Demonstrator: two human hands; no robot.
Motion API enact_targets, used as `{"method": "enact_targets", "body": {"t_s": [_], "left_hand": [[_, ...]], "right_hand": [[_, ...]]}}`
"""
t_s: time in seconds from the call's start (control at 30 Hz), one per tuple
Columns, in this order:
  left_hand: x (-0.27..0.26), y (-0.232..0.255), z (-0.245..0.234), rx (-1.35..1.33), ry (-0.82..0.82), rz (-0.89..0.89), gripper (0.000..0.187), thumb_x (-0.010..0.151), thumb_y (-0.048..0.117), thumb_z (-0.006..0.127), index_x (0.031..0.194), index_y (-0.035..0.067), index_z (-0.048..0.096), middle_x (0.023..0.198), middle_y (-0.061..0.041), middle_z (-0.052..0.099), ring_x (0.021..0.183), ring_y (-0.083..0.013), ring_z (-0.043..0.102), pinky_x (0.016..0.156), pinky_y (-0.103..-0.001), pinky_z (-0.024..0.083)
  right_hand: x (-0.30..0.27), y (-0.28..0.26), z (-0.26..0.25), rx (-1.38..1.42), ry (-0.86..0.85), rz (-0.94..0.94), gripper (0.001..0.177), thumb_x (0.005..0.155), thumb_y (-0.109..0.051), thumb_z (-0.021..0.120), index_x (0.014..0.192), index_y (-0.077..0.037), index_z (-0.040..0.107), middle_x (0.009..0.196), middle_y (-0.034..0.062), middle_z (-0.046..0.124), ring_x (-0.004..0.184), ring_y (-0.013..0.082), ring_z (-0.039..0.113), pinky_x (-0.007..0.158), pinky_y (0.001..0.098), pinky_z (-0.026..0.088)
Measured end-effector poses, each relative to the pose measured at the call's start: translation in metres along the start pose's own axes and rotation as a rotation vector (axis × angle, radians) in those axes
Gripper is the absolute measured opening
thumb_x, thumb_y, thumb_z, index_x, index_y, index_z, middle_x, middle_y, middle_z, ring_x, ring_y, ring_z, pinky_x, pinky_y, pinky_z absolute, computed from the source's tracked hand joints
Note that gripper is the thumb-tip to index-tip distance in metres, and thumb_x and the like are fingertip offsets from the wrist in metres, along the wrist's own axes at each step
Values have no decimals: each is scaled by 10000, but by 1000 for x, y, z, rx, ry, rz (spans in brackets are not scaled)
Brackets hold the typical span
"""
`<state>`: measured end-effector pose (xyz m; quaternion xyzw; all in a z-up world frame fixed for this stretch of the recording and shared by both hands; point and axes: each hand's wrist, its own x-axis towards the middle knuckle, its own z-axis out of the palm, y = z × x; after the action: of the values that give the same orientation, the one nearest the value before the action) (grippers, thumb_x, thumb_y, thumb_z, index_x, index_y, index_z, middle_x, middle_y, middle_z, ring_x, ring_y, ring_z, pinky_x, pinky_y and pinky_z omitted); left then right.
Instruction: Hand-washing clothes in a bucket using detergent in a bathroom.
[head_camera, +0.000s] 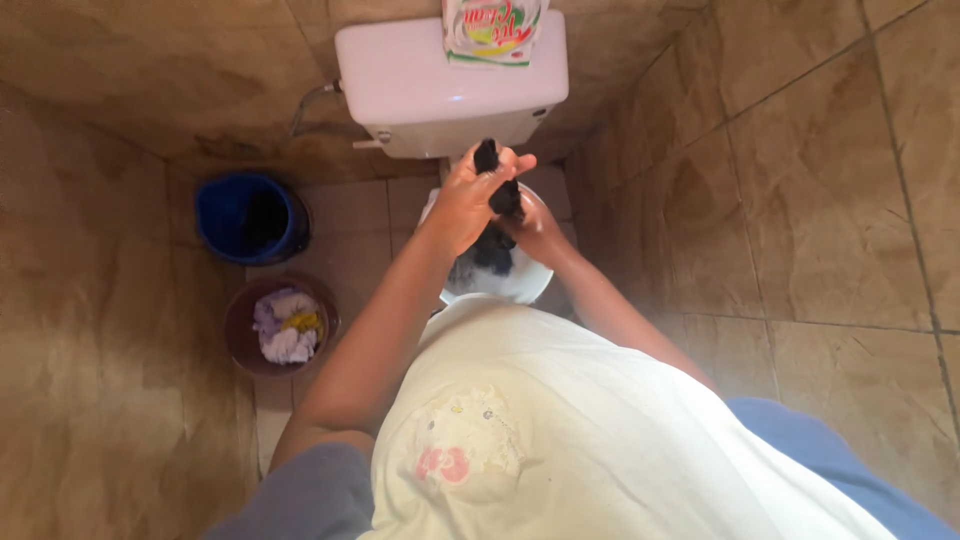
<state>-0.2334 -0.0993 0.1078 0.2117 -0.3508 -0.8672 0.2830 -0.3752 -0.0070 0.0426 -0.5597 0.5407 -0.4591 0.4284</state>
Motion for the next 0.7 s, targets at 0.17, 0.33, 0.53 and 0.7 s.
{"method": "enact_targets", "body": {"t_s": [0.17,0.33,0.53,0.7], "left_hand": [[26,-75,-56,117,321,24,332,1056,417,694,957,141,539,958,-48,580,917,-182,614,619,-309,433],[6,-95,-73,156,606,-452,510,875,675,533,1128,240,613,960,-23,670,854,-200,640,608,-377,506],[69,-220,-170,141,435,-255,573,899,543,662,1148,29,701,937,-93,709,828,-233,670,707,-377,558],[64,-207,-106,-47,637,-93,481,993,506,532,1048,52,683,836,-51,626,777,-204,596,715,-361,495]], "right_hand": [[13,46,-2,633,544,551,250,1018,-205,419,1080,-267,653,1025,-3,695,921,164,624,671,299,446],[-9,43,35,457,421,278,249,961,-144,424,1040,-142,661,956,-3,670,905,156,627,805,337,509],[-43,33,56,265,38,139,227,1012,-231,575,997,-22,663,972,40,655,944,145,594,868,324,481],[-28,47,31,-103,487,169,302,955,-256,730,910,19,614,892,91,623,870,174,608,805,319,511]]}}
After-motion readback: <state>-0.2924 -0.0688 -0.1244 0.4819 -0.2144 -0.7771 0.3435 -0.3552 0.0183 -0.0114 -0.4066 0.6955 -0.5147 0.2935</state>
